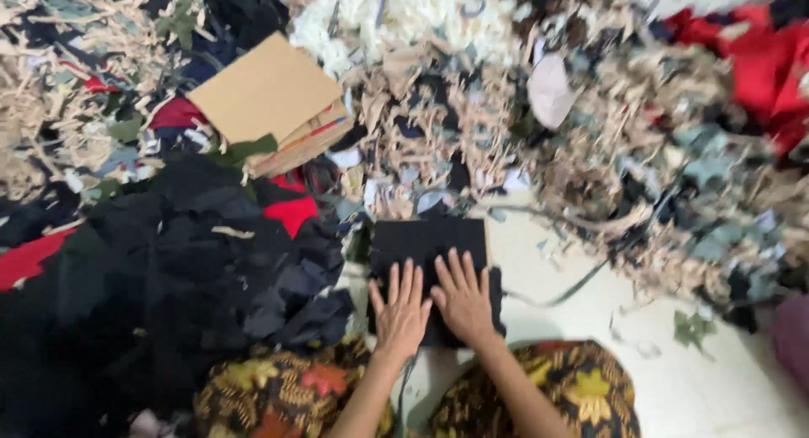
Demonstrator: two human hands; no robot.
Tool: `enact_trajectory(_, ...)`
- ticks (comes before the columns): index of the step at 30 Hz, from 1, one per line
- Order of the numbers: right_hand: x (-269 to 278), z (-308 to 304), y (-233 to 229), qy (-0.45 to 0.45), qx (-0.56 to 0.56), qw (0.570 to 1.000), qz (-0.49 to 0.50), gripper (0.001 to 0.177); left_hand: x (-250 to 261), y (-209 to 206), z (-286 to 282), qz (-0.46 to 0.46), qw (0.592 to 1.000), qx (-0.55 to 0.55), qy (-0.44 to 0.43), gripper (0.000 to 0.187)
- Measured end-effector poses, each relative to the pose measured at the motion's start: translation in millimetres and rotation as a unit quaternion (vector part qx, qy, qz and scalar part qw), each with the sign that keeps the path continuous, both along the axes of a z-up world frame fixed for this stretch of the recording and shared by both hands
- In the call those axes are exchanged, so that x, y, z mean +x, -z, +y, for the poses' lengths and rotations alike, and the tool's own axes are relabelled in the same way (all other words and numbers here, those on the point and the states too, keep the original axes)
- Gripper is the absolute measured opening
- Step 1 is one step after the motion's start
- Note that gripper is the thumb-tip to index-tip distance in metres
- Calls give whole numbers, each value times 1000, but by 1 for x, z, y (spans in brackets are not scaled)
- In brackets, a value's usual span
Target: The person is sorting through a pile of fabric remnants and neatly stacking black scraps onto a cardboard base.
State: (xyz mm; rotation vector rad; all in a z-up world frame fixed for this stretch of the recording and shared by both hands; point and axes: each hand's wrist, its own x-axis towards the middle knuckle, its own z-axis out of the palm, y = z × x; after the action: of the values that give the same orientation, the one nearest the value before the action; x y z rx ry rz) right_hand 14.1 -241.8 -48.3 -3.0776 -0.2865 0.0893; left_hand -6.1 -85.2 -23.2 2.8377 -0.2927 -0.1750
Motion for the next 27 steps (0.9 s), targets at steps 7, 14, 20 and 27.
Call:
enact_trajectory(7, 2, -5, 46, 15, -9, 998, -53, 65, 21, 45, -1, -119, 992, 11, -39, 71)
enact_trajectory(14, 5, -3, 23, 14, -8, 999, 33, 67, 12, 32, 2, -64, 991, 7, -121, 72)
enact_trajectory(20, 24, -1, 7, 22, 20, 998, 48, 65, 2, 22, 2, 0, 992, 22, -123, 73)
enact_trajectory(27, 37, -2, 17, 26, 15, 996, 83, 67, 6, 11, 7, -15, 991, 20, -130, 71)
